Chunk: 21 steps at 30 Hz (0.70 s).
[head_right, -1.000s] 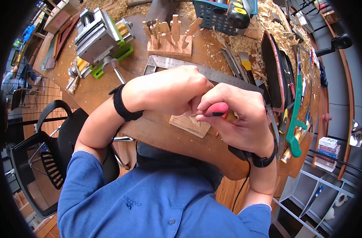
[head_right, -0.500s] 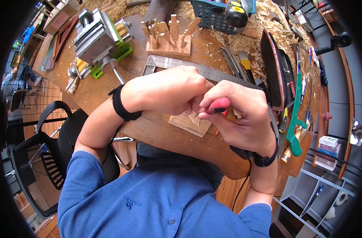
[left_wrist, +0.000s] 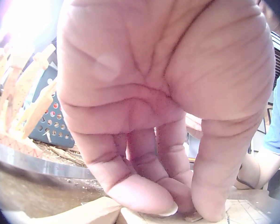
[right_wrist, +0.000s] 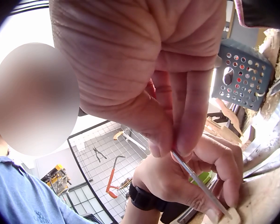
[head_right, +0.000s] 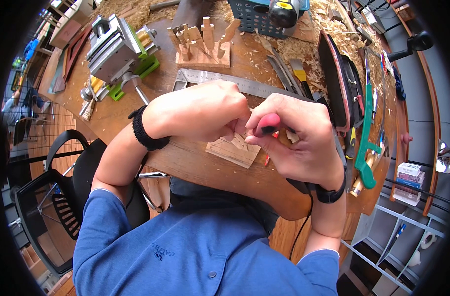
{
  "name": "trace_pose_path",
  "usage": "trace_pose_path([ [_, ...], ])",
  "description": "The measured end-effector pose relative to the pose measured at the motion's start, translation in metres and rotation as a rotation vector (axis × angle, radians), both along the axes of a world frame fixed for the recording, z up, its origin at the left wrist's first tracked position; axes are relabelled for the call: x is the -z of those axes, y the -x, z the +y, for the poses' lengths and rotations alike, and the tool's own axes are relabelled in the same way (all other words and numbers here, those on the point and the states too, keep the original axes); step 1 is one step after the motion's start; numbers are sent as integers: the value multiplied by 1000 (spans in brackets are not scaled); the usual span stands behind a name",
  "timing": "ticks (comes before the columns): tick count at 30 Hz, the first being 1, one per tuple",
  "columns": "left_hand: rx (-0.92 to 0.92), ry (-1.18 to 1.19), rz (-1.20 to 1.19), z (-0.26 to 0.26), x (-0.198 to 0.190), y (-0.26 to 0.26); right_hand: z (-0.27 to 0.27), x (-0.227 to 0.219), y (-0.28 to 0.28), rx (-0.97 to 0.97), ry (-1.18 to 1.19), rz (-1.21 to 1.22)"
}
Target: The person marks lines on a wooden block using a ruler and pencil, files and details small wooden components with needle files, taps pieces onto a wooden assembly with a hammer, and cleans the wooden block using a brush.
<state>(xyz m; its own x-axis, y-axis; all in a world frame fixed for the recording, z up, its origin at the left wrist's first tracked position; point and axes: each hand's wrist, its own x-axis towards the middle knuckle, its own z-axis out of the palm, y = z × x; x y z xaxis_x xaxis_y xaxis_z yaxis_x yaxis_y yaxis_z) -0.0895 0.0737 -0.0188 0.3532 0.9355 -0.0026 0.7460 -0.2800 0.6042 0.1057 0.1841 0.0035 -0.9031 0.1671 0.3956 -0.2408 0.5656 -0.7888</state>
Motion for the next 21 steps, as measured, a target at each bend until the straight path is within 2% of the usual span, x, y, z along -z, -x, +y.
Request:
trace_pose_path([
  [8,23,-5,41,-1,4,2,-2,-1,-1,92,29,33],
  [13,75,-77,-20,1,13,5,-3,1,-1,99,35,29],
  [21,58,-14,-83,3,6,7,-3,1,-4,127,82,39],
])
